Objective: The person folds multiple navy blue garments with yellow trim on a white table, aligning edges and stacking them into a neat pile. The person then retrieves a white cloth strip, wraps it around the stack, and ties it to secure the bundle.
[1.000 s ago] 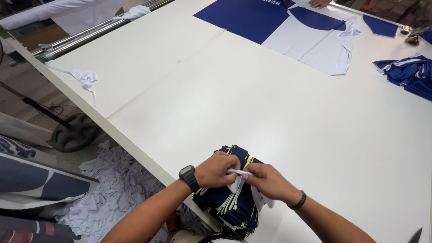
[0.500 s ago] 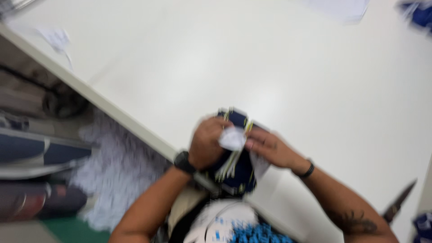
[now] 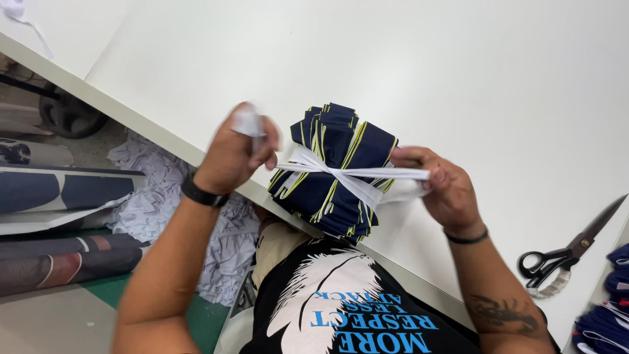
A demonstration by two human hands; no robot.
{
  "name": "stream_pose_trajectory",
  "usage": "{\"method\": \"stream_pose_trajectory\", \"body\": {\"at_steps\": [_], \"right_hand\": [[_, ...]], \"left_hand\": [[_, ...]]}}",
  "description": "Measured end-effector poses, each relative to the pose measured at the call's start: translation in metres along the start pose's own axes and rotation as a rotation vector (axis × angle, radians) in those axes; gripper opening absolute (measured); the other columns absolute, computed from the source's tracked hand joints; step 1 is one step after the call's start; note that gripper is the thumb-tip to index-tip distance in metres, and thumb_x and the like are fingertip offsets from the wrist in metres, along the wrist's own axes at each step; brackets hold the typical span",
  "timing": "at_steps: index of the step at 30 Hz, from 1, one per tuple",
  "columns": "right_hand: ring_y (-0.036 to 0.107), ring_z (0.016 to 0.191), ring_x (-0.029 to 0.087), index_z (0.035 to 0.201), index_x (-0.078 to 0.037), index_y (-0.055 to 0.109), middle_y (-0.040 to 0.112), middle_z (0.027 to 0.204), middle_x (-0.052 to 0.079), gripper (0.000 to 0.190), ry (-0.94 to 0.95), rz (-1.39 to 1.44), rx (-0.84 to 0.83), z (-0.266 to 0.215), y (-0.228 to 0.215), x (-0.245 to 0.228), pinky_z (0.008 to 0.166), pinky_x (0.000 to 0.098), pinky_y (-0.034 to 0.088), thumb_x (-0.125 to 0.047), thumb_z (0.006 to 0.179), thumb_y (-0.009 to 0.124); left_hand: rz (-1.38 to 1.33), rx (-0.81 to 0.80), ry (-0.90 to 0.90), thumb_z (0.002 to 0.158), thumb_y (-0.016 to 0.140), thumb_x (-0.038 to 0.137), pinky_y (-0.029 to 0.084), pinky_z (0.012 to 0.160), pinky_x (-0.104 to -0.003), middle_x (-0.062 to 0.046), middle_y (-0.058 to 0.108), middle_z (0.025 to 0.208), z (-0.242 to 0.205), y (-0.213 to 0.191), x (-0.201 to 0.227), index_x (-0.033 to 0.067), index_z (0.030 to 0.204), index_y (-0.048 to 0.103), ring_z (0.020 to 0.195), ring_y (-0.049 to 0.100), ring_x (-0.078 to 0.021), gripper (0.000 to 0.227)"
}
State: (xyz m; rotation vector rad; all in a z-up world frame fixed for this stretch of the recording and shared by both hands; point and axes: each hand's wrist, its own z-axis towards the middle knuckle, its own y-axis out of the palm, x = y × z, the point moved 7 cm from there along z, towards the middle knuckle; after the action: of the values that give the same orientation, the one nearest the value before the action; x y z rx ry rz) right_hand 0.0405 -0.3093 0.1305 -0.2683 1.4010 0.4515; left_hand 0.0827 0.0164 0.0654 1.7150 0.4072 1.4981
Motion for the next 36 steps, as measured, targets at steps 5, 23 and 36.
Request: {"method": "stream_pose_trajectory", "body": {"at_steps": [5, 23, 36], "right_hand": [[0.056, 0.085, 0.020, 0.088, -0.011, 0.051, 0.053, 0.083, 0.006, 0.036, 0.003, 0.541, -0.033, 0.039, 0.040, 0.015, 0.105, 0.0476, 0.049, -0.041, 0.109, 0.051], [0.023, 0.046, 0.006, 0.069, -0.021, 0.037, 0.024, 0.053, -0.007, 0.056, 0.057, 0.217, 0.652, -0.173, -0.148, 0.004, 0.059, 0.0273, 0.031, -0.047, 0.119, 0.046], [0.061, 0.088, 0.023, 0.102, -0.003, 0.068, 0.067, 0.102, 0.014, 0.030, 0.230, 0.165, 0.578, -0.111, -0.088, 0.090, 0.083, 0.0433, 0.051, -0.030, 0.106, 0.054]], "left_hand": [[1.914, -0.436, 0.356, 0.091, 0.065, 0.036, 0.054, 0.062, -0.040, -0.008, 0.067, 0.081, 0.006, 0.082, 0.009, 0.0109, 0.092, 0.063, 0.074, 0.068, -0.0274, 0.025], [2.268, 0.210, 0.252, 0.100, 0.076, 0.035, 0.048, 0.059, -0.040, -0.005, 0.062, 0.073, -0.031, -0.165, 0.058, 0.0119, 0.072, 0.062, 0.068, 0.062, -0.0268, 0.039], [1.365, 0.242, -0.299, 0.092, 0.071, 0.023, 0.053, 0.078, -0.037, -0.011, 0.074, 0.099, -0.029, -0.117, 0.008, 0.0123, 0.113, 0.074, 0.088, 0.067, -0.0225, 0.024]]}}
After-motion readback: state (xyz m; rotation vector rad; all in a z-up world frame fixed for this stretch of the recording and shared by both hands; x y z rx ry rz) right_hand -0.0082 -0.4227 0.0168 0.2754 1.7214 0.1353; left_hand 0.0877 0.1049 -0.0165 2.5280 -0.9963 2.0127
